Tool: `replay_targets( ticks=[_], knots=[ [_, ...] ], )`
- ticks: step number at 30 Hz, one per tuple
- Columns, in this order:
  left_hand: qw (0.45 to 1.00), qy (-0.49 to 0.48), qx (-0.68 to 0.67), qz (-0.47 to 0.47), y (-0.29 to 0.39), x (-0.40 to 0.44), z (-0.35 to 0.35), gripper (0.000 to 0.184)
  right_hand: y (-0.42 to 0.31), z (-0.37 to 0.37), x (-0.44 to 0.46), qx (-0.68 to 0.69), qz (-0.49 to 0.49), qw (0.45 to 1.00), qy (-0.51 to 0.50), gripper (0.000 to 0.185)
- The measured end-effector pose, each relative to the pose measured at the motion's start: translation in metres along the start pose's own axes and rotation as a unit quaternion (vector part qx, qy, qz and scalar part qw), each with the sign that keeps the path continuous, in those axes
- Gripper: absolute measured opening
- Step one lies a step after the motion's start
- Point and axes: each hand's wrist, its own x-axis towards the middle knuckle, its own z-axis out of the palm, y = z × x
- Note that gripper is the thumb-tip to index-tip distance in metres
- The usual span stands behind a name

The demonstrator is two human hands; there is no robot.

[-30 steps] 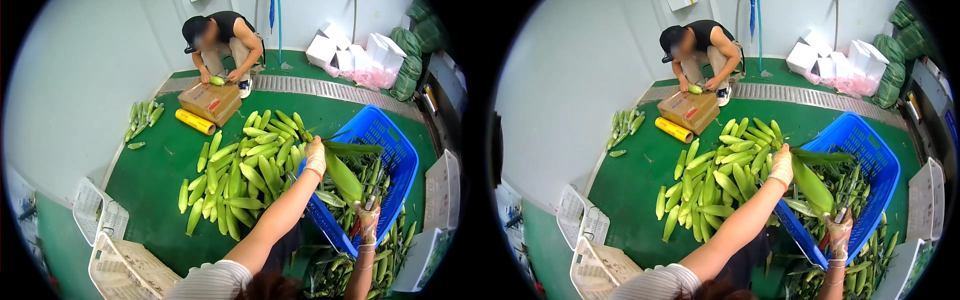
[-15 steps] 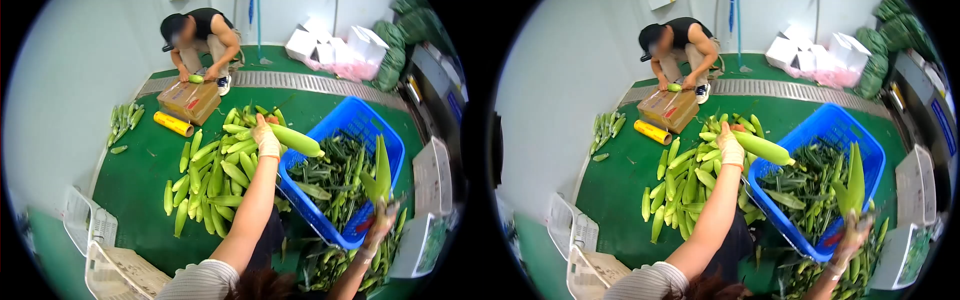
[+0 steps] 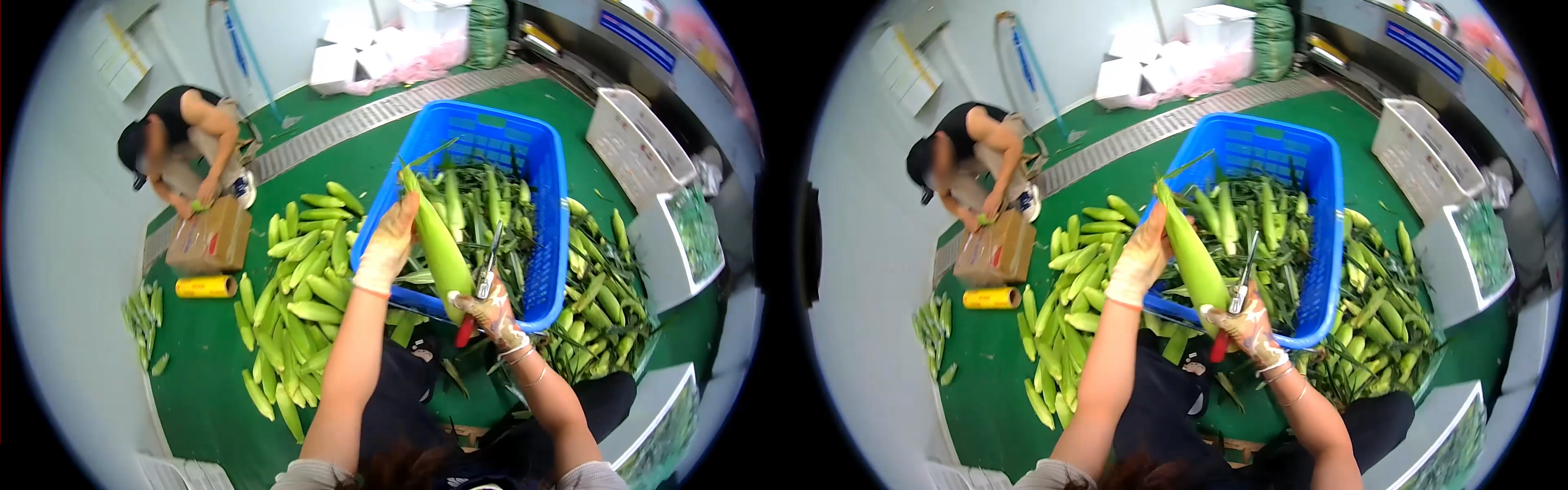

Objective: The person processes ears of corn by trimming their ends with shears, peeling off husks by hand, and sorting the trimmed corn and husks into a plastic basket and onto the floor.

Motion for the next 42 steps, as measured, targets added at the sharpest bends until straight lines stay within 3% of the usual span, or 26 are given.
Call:
replay_targets(
  ticks=[1, 2, 4, 5, 6, 8, 9, 10, 12, 14, 15, 20, 22, 24, 25, 26, 28, 30, 32, 33, 34, 36, 40, 42],
  knots=[
    [0.994, -0.074, 0.077, -0.005, -0.003, -0.004, 0.008, 0.066, -0.004, 0.002, -0.006, 0.034, -0.01, 0.999, 0.019, 0.055],
    [0.99, -0.069, 0.121, -0.031, -0.015, -0.012, 0.02, 0.059, 0.0, 0.0, -0.005, -0.026, 0.017, 0.999, 0.025, 0.057],
    [0.983, 0.018, 0.183, 0.013, -0.054, -0.03, 0.039, 0.054, -0.017, 0.0, -0.016, -0.151, 0.065, 0.986, 0.024, 0.065],
    [0.963, 0.017, 0.264, 0.048, -0.054, -0.035, 0.04, 0.053, -0.011, -0.006, -0.02, -0.222, 0.062, 0.973, -0.029, 0.073],
    [0.959, 0.01, 0.284, 0.005, -0.045, -0.038, 0.038, 0.053, -0.008, -0.014, -0.028, -0.214, 0.036, 0.974, -0.07, 0.077],
    [0.943, -0.031, 0.33, -0.001, -0.025, -0.045, 0.033, 0.053, -0.021, -0.034, -0.039, -0.249, 0.084, 0.957, -0.123, 0.077],
    [0.955, -0.082, 0.285, -0.032, -0.022, -0.045, 0.025, 0.058, -0.023, -0.045, -0.04, -0.243, 0.067, 0.958, -0.138, 0.078],
    [0.906, -0.089, 0.413, 0.018, -0.018, -0.046, 0.021, 0.052, -0.032, -0.053, -0.039, -0.242, 0.066, 0.954, -0.161, 0.074],
    [0.873, -0.1, 0.475, -0.037, -0.003, -0.053, 0.028, 0.06, -0.041, -0.065, -0.029, -0.245, 0.051, 0.948, -0.196, 0.071],
    [0.862, -0.101, 0.496, 0.009, -0.021, -0.053, 0.01, 0.065, -0.05, -0.078, -0.017, -0.265, 0.032, 0.934, -0.238, 0.068],
    [0.845, -0.123, 0.521, -0.024, -0.02, -0.05, 0.006, 0.071, -0.053, -0.082, -0.015, -0.29, 0.027, 0.927, -0.237, 0.068],
    [0.845, -0.185, 0.491, -0.102, -0.014, -0.055, 0.016, 0.076, -0.062, -0.097, 0.002, -0.333, 0.04, 0.896, -0.291, 0.068],
    [0.849, -0.218, 0.481, -0.006, -0.028, -0.052, 0.003, 0.078, -0.064, -0.1, 0.004, -0.32, -0.008, 0.89, -0.325, 0.058],
    [0.858, -0.214, 0.466, -0.038, -0.024, -0.051, 0.0, 0.081, -0.059, -0.102, 0.011, -0.309, 0.039, 0.885, -0.346, 0.044],
    [0.864, -0.21, 0.453, -0.07, -0.022, -0.049, -0.001, 0.084, -0.059, -0.104, 0.007, -0.226, 0.115, 0.913, -0.319, 0.032],
    [0.863, -0.209, 0.455, -0.07, -0.017, -0.049, 0.002, 0.084, -0.053, -0.103, 0.007, -0.195, 0.125, 0.924, -0.303, 0.027],
    [0.9, -0.163, 0.39, -0.106, -0.007, -0.052, 0.01, 0.085, -0.045, -0.096, 0.003, -0.168, 0.14, 0.942, -0.256, 0.026],
    [0.872, -0.173, 0.455, -0.054, -0.023, -0.041, -0.014, 0.08, -0.034, -0.091, -0.003, -0.076, 0.136, 0.954, -0.256, 0.031],
    [0.893, -0.241, 0.366, -0.098, -0.03, -0.033, -0.034, 0.072, -0.045, -0.084, -0.018, -0.045, 0.158, 0.953, -0.254, 0.037],
    [0.909, -0.259, 0.293, -0.145, -0.021, -0.033, -0.029, 0.069, -0.037, -0.082, -0.02, -0.036, 0.1, 0.946, -0.307, 0.045],
    [0.908, -0.26, 0.296, -0.146, -0.015, -0.035, -0.026, 0.069, -0.04, -0.087, -0.024, -0.133, 0.038, 0.933, -0.332, 0.051],
    [0.916, -0.321, 0.117, -0.212, -0.01, -0.038, -0.024, 0.069, -0.056, -0.089, -0.03, -0.22, 0.076, 0.913, -0.336, 0.046],
    [0.901, -0.335, 0.052, -0.269, -0.013, -0.043, -0.015, 0.068, -0.047, -0.083, -0.02, -0.136, 0.082, 0.914, -0.372, 0.046],
    [0.896, -0.336, 0.039, -0.29, -0.017, -0.044, -0.021, 0.067, -0.049, -0.071, -0.006, -0.078, -0.005, 0.91, -0.408, 0.041]
  ],
)
